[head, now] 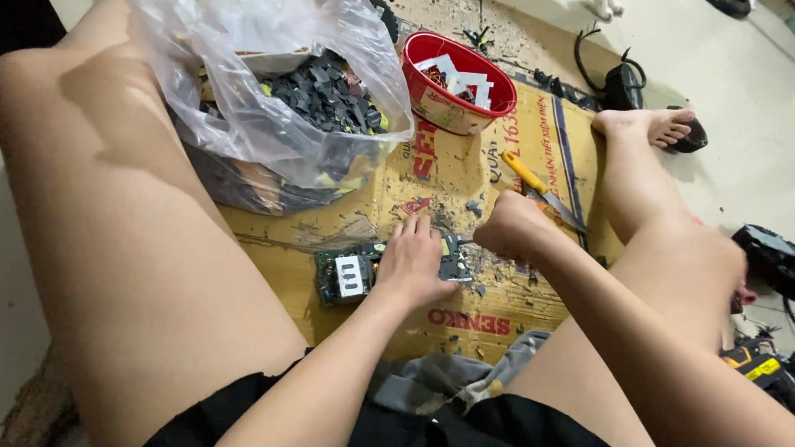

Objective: Scraping components and material off a circuit board using a small blade and pliers

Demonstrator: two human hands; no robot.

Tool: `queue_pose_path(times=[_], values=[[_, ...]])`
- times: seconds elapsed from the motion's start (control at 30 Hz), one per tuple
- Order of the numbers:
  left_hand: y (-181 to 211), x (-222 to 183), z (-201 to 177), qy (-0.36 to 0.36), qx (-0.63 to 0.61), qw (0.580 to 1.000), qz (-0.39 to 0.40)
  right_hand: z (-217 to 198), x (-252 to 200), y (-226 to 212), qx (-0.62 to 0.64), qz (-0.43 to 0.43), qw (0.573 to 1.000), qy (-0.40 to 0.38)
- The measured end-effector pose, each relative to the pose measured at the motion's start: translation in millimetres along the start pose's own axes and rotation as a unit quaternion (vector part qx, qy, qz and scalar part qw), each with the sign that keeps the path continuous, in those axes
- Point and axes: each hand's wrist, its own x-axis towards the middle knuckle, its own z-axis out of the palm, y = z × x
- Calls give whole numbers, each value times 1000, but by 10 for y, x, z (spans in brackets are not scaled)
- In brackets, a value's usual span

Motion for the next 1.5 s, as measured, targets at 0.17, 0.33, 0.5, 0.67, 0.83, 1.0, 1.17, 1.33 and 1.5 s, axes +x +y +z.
queue_pose_path(times=[0.17, 0.33, 0.5, 0.67, 0.83, 1.0, 1.17, 1.33, 1.5], values=[[6, 18, -47, 1, 6, 1000, 0, -53, -48, 61, 56, 23, 997, -39], [12, -2, -14, 1, 6, 1000, 5, -297, -297, -94, 86, 46, 993, -70], [-18, 21, 16, -10, 0, 1000, -1, -450, -16, -201, 51, -13, 989, -139], [-15, -3, -79, -23, -17, 999, -16, -546, 175, -229, 15, -59, 982, -178], [32, 0, -147, -37, -14, 999, -16, -633, 7, -48, 42, -65, 979, -188], [49, -10, -210, -57, -24, 998, -19, -599, 6, 218, 168, -75, 965, -189], [127, -20, -426, -85, -43, 995, -44, -604, 263, 312, 172, -102, 957, -209], [95, -13, -319, -72, -32, 997, -22, -370, 894, 645, 196, -87, 948, -236], [80, -43, -268, -36, -36, 999, -9, -123, 1022, 918, 170, -99, 948, -252]])
